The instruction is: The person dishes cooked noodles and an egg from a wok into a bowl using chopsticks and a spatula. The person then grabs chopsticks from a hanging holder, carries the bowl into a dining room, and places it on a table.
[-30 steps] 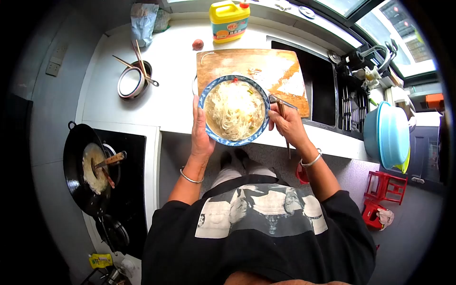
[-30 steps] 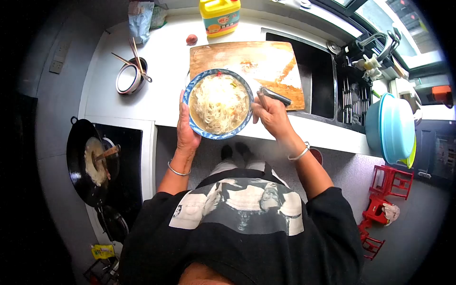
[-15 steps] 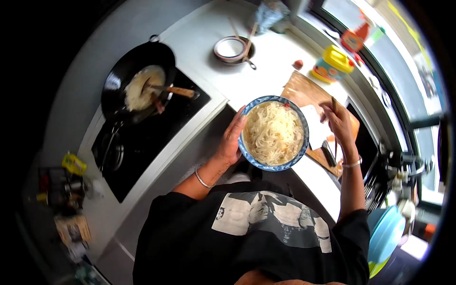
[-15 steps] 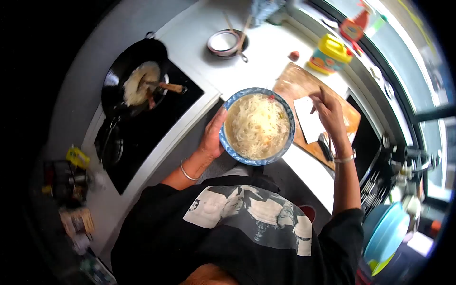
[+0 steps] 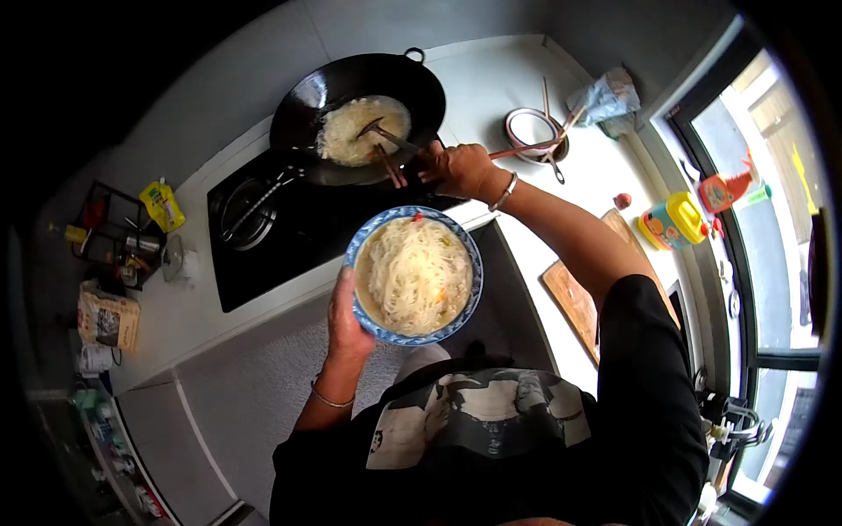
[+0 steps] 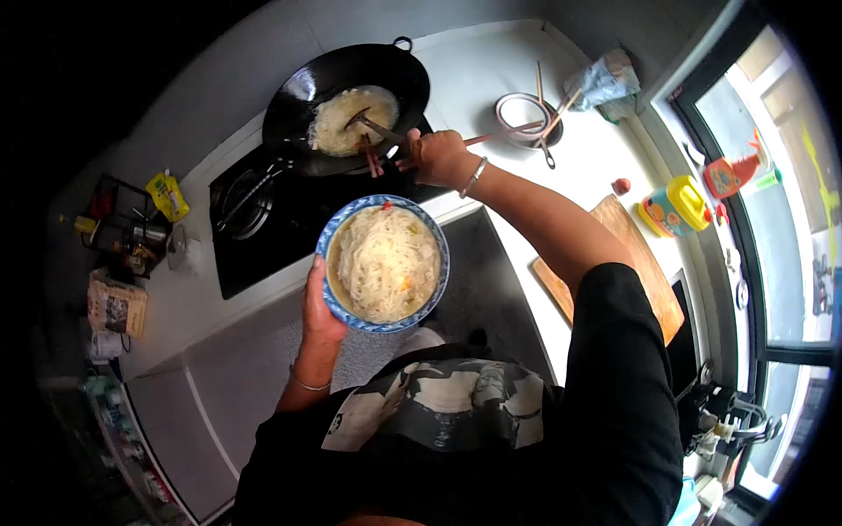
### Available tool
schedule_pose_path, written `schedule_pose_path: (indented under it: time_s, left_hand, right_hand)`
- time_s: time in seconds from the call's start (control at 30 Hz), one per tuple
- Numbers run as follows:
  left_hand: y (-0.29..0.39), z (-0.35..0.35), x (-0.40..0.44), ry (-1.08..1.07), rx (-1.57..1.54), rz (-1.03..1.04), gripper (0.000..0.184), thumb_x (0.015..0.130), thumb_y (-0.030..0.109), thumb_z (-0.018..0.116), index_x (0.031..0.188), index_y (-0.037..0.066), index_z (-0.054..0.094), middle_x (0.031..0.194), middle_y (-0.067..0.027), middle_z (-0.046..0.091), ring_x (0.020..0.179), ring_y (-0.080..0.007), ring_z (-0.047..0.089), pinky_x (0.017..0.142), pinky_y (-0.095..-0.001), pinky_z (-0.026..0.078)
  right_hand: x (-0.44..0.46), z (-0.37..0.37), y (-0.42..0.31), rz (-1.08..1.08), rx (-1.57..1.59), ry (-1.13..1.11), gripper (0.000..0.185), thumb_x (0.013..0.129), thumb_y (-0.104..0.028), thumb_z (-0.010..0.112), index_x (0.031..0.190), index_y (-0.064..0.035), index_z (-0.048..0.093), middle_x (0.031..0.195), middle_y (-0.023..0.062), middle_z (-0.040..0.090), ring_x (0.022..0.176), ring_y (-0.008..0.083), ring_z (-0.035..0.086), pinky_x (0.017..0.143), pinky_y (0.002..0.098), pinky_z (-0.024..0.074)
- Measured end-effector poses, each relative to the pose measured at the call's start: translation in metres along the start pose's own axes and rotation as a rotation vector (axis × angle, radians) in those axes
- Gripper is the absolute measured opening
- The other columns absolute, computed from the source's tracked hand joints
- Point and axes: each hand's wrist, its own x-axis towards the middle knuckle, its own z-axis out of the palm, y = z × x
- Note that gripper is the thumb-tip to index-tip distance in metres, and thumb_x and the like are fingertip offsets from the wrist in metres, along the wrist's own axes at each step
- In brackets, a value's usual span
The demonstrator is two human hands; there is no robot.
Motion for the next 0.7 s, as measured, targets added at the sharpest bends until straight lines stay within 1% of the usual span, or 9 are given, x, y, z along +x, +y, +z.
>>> schedule_pose_path:
  time_s: [0.03,0.13,0.3,0.33,0.37,0.43,0.47,0.6,0.7]
  left_hand:
    - [0.005,-0.01,0.001,0.058,-0.043,-0.002,0.058,0.093,0.042,0.044,0.131,-0.002,0.038,0.129,-0.0164,0.047,0.116,-0.0236,0.05,0.095,-0.0355,0.045]
    - [0.027,-0.034,0.006,0.15,-0.08,0.027,0.056,0.093,0.041,0.046,0.13,-0.001,0.04,0.128,-0.0144,0.049,0.116,-0.0228,0.05,0.095,-0.0352,0.044]
    - [0.054,-0.057,0.014,0.22,-0.116,0.067,0.055,0.092,0.04,0.049,0.129,-0.001,0.043,0.127,-0.0125,0.05,0.115,-0.0219,0.05,0.097,-0.035,0.042]
    - [0.059,-0.062,0.018,0.216,-0.114,0.08,0.055,0.091,0.039,0.049,0.129,-0.001,0.043,0.127,-0.0122,0.05,0.115,-0.0219,0.05,0.097,-0.0352,0.041]
    - [0.062,-0.066,0.021,0.223,-0.114,0.081,0.056,0.091,0.04,0.049,0.129,-0.001,0.043,0.127,-0.0122,0.05,0.115,-0.0218,0.05,0.097,-0.0352,0.042]
    - [0.069,-0.072,0.03,0.234,-0.113,0.086,0.056,0.091,0.04,0.049,0.129,-0.001,0.042,0.127,-0.0122,0.05,0.115,-0.0218,0.05,0.096,-0.0352,0.042]
    - [0.075,-0.069,0.027,0.231,-0.112,0.087,0.056,0.091,0.04,0.049,0.129,-0.001,0.043,0.127,-0.0122,0.05,0.115,-0.0217,0.05,0.096,-0.0352,0.042]
    - [0.085,-0.071,0.039,0.228,-0.127,0.102,0.055,0.091,0.038,0.05,0.129,-0.002,0.042,0.127,-0.012,0.05,0.115,-0.0217,0.05,0.096,-0.0352,0.043]
    - [0.09,-0.072,0.043,0.261,-0.147,0.11,0.055,0.091,0.038,0.05,0.129,-0.001,0.042,0.127,-0.012,0.05,0.115,-0.0218,0.05,0.096,-0.0352,0.043]
  right_hand:
    - [0.009,0.01,-0.001,-0.007,-0.037,0.017,0.048,0.081,-0.033,0.059,0.108,0.0025,0.043,0.076,0.0121,0.065,0.07,0.0277,0.066,0.058,0.04,0.0511]
    - [0.013,0.012,-0.001,-0.054,-0.08,0.129,0.027,0.086,-0.017,0.047,0.106,0.002,0.044,0.077,0.0135,0.065,0.065,0.0285,0.065,0.052,0.0374,0.0503]
    - [-0.012,-0.053,0.02,-0.135,0.326,0.231,0.016,0.084,-0.013,0.053,0.091,0.0013,0.054,0.077,0.0197,0.062,0.07,0.0322,0.063,0.061,0.0395,0.0491]
    - [-0.008,-0.059,0.025,0.067,0.555,0.064,0.021,0.086,-0.018,0.056,0.094,0.001,0.054,0.075,0.0192,0.061,0.069,0.0304,0.062,0.065,0.038,0.0486]
    - [-0.004,-0.051,0.04,0.213,0.689,-0.01,0.022,0.087,-0.02,0.057,0.091,0.0018,0.056,0.072,0.0149,0.061,0.062,0.0228,0.061,0.058,0.035,0.0485]
    - [0.0,-0.065,0.049,0.33,0.952,-0.107,0.02,0.088,-0.019,0.055,0.083,0.0002,0.057,0.068,0.0111,0.06,0.056,0.0138,0.058,0.047,0.0285,0.0456]
    - [-0.006,-0.078,0.044,0.371,1.185,-0.052,0.021,0.087,-0.02,0.056,0.076,-0.0021,0.057,0.062,0.0084,0.058,0.048,0.0084,0.052,0.038,0.0225,0.0388]
    - [0.007,-0.06,0.049,0.469,1.396,-0.033,0.025,0.081,-0.025,0.061,0.073,-0.0023,0.055,0.06,0.008,0.055,0.043,0.0081,0.045,0.035,0.0208,0.0328]
    - [0.012,-0.045,0.042,0.547,1.63,-0.08,0.023,0.086,-0.019,0.056,0.085,0.0047,0.058,0.065,0.0096,0.057,0.048,0.0094,0.048,0.035,0.0205,0.032]
